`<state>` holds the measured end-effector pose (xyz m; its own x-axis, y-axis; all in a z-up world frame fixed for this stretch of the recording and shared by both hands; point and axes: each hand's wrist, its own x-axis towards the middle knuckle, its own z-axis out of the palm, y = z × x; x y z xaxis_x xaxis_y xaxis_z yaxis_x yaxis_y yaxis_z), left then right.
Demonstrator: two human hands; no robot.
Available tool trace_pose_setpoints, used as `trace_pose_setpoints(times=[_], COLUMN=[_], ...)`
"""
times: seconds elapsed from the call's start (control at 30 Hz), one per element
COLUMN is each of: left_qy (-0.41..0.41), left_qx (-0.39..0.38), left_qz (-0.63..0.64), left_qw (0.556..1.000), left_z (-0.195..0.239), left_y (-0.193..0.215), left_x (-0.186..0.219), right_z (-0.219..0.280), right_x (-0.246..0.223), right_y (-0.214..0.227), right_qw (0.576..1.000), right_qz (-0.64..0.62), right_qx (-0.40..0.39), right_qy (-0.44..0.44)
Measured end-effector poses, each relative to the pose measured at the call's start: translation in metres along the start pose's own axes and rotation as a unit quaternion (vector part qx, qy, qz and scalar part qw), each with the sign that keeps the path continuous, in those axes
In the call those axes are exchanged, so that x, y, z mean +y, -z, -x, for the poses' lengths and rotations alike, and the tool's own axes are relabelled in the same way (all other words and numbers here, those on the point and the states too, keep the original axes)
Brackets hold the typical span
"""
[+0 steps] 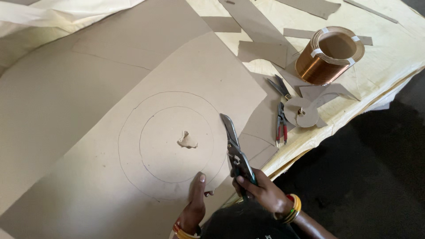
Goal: The person uses shears to cut a circular shape from a sheet of cardboard, following a pre-drawn outline. After cutting the outer circle, they cut out the inner circle to form a ring. The finished ring is placed with other similar pieces on the table.
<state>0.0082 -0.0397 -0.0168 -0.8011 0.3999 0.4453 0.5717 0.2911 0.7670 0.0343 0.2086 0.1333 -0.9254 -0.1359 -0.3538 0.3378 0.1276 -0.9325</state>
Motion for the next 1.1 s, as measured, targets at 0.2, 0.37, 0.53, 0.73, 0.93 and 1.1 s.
trace_pose_setpoints(times=[0.2,0.37,0.53,0.73,0.93,1.1], left_qy=[0.065,0.36,0.486,0.404,0.417,0.413], left_qx=[-0.016,-0.074,-0.068,-0.095,-0.112,-0.123], left_qz=[-0.021,0.249,0.291,0.252,0.321,0.256], left_qw=[0.998,0.896,0.821,0.874,0.843,0.866], left_z=[0.012,-0.007,-0.024,-0.031,-0.023,-0.005], left_y=[0.001,0.005,0.019,0.044,0.049,0.054], left_x=[-0.005,0.009,0.039,0.051,0.043,0.023], right_z=[0.003,0.004,0.003,0.007,0.01,0.014], right_x=[0.008,-0.002,0.004,0.001,-0.001,0.015], right_y=[-0.006,0.002,-0.003,0.006,0.017,0.021], right_qw=[0.996,1.0,0.998,0.999,1.0,1.0], right_qz=[-0.077,-0.016,-0.048,-0.012,-0.018,-0.008], right_qx=[0.009,-0.004,0.016,-0.019,-0.018,-0.013], right_qy=[0.04,0.005,0.026,0.042,-0.016,0.026])
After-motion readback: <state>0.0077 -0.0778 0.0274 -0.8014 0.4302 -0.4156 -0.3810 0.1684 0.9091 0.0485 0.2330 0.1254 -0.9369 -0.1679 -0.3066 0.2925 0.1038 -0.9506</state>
